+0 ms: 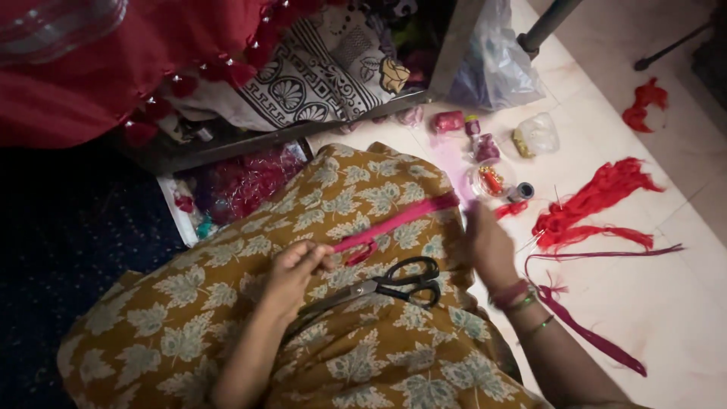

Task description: Attaching and aligning tassels on the border of a red decorative cloth using thread and tools.

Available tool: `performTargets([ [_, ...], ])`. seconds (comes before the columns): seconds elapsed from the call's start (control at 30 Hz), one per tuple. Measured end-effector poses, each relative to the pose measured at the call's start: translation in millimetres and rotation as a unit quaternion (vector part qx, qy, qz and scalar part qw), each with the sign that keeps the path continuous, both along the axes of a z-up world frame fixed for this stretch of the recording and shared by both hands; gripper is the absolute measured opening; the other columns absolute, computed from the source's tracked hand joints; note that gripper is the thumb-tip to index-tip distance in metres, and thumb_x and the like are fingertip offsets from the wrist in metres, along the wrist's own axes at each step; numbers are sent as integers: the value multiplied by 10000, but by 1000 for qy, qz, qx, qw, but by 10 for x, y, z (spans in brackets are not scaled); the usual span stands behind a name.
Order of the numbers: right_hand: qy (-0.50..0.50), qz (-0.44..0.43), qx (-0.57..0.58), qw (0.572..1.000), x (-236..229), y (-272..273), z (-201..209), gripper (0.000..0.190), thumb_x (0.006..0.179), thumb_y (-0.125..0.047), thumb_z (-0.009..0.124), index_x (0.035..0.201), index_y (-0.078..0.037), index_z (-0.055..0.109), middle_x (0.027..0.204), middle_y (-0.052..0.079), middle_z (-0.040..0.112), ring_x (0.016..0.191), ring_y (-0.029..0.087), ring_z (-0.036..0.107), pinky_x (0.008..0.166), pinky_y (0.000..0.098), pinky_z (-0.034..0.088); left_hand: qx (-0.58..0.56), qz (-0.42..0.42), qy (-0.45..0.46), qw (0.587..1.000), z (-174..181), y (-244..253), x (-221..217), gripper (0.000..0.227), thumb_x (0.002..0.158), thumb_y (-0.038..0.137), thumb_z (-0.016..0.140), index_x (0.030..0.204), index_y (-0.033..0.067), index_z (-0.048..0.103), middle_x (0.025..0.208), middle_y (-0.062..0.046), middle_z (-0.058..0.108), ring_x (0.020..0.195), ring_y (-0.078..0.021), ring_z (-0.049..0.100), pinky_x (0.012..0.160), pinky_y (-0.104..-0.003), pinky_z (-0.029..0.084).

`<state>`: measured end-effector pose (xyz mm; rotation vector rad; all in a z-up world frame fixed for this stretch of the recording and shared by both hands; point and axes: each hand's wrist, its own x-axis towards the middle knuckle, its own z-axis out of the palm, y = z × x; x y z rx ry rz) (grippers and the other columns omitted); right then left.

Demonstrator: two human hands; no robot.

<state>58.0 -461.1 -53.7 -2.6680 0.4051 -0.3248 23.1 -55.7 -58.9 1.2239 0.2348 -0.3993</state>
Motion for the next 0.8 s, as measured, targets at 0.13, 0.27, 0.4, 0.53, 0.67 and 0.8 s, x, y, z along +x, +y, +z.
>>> performTargets([
  [0.13, 12, 194, -21, 981, -74, 49, 180, 242, 954, -272, 645, 1109, -108, 556, 908, 212, 697, 769, 437, 667, 642, 546, 520, 13, 26, 1, 1000, -41, 153, -48, 210, 1018, 165, 604, 1076, 9, 732, 884, -69, 722, 848, -168, 655, 795, -308, 506],
  [0.27, 7, 71, 73, 995, -61, 187, 283, 311, 965, -203, 596, 1251, -91, 544, 913, 202, 704, 817, 419, 675, 690, 526, 513, 22, 42, -5, 999, 6, 133, -111, 209, 1006, 159, 611, 1073, -2, 726, 876, -75, 724, 858, -158, 666, 837, -296, 509],
  [0.4, 33, 197, -16, 980, -56, 254, 377, 132, 962, -206, 624, 1056, -118, 594, 896, 182, 702, 810, 409, 679, 681, 491, 528, -15, 29, -41, 999, -147, 108, -151, 207, 1022, 146, 615, 1071, -20, 729, 879, -70, 706, 855, -161, 647, 840, -316, 508],
  [0.53, 11, -6, 100, 995, 7, 259, 462, 174, 1075, -167, 495, 1202, -64, 552, 903, 210, 708, 806, 426, 667, 661, 519, 488, -5, 46, -10, 999, -14, 118, -153, 197, 1005, 138, 615, 1058, -16, 728, 869, -74, 713, 838, -174, 659, 829, -333, 523],
  [0.67, 78, 156, 124, 977, -157, 337, 440, 202, 919, -213, 542, 1100, -134, 585, 884, 175, 724, 769, 385, 717, 639, 486, 560, 13, 18, -14, 1000, 63, 109, -146, 205, 1008, 141, 603, 1057, -17, 724, 865, -80, 719, 843, -178, 669, 848, -331, 537],
  [0.8, 103, 11, -4, 995, 13, 113, 232, 177, 1088, -211, 513, 1199, -88, 572, 946, 227, 721, 852, 429, 679, 714, 532, 509, 12, 31, -6, 999, -68, 144, -168, 219, 1006, 150, 604, 1065, -28, 716, 884, -90, 724, 863, -186, 676, 869, -339, 539],
])
